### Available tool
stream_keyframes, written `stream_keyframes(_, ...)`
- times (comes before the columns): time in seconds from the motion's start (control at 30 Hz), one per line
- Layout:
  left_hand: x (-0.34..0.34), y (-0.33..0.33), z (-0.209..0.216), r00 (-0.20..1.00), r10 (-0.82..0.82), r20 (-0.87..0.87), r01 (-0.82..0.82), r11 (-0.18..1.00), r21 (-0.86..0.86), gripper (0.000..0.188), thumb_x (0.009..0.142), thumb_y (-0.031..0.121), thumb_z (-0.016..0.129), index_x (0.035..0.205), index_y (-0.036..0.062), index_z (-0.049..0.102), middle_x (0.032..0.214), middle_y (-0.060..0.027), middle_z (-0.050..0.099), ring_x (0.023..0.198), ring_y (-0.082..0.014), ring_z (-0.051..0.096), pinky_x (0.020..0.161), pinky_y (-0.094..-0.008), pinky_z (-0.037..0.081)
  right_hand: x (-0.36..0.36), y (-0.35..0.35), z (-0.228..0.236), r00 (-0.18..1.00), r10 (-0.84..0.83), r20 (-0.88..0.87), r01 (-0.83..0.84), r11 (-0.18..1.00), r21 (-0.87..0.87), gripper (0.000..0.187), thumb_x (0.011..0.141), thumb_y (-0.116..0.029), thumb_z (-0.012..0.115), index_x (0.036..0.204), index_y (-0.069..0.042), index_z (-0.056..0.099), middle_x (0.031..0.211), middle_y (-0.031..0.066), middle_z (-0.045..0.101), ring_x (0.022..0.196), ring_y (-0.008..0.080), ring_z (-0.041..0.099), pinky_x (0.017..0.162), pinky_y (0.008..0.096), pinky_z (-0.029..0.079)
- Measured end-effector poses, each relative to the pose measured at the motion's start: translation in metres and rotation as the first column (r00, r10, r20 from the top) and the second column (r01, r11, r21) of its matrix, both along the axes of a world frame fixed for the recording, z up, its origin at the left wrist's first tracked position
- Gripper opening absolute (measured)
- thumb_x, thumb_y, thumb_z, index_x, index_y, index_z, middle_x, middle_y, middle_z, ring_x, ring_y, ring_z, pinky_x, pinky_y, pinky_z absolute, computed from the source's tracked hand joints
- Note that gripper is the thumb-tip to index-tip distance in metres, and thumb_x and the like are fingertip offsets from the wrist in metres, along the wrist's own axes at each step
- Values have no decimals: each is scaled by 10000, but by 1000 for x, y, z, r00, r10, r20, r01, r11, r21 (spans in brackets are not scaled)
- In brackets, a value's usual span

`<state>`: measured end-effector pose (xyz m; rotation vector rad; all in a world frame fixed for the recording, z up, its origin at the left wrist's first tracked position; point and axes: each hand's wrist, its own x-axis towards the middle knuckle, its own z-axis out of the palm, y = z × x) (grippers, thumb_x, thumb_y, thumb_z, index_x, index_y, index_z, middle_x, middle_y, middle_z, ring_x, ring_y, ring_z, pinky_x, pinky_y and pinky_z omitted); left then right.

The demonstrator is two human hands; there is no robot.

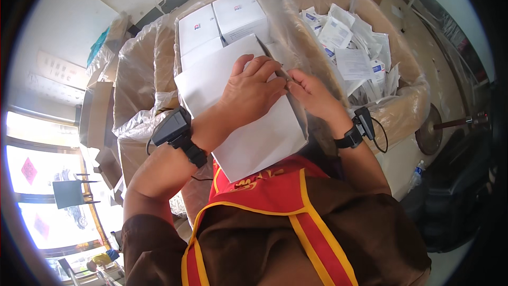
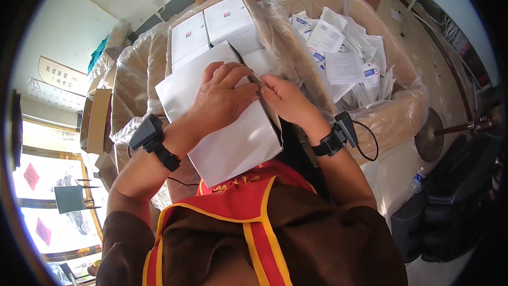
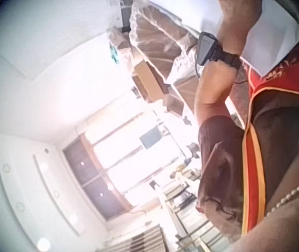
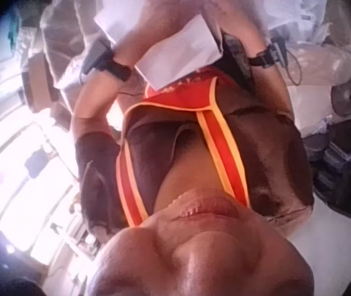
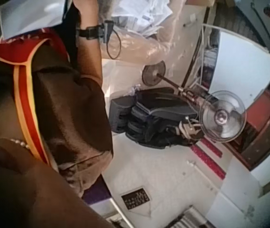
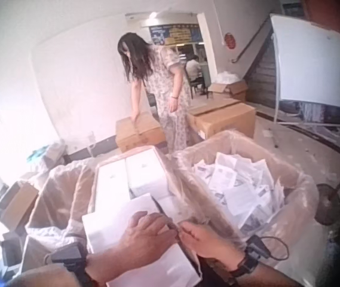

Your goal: The recorder opens a large cardboard box using a knife, removes plastic packaging straps, and unpacks smaller boxes to inspect teal face masks.

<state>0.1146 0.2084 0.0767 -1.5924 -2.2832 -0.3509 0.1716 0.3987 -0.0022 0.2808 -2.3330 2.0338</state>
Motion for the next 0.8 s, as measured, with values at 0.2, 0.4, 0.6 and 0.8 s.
stream_keyframes(0.2,-3,6,8,994,-106,-6,107,993,47,146,781,233,748,818,122,661,1016,-18,603,1055,-233,547,1010,-477,349,6,-14,0,983,-69,-172,77,996,39,188,972,-157,506,1094,-20,546,945,179,640,872,327,627,786,382,475)
stream_keyframes(0.4,5,3,34,979,-195,-56,202,963,178,224,753,198,782,710,98,586,704,-28,571,749,-256,591,888,-423,429,6,-15,5,992,-58,-116,81,977,198,271,950,-167,523,1180,-25,536,1031,231,632,938,430,605,790,423,489)
stream_keyframes(0.6,19,-46,112,968,-170,-185,213,946,245,365,654,117,825,589,103,466,558,-33,467,518,-248,464,589,-366,393,9,-18,9,978,-99,-184,143,959,246,278,949,-172,508,1187,-32,537,984,245,622,914,438,599,771,433,480)
stream_keyframes(0.8,59,-163,152,980,148,135,-163,980,110,386,686,149,806,616,96,431,611,-27,467,610,-246,451,664,-373,363,8,-22,14,991,-84,-107,113,947,301,267,960,-190,469,1164,-32,539,971,264,614,934,444,589,785,429,478)
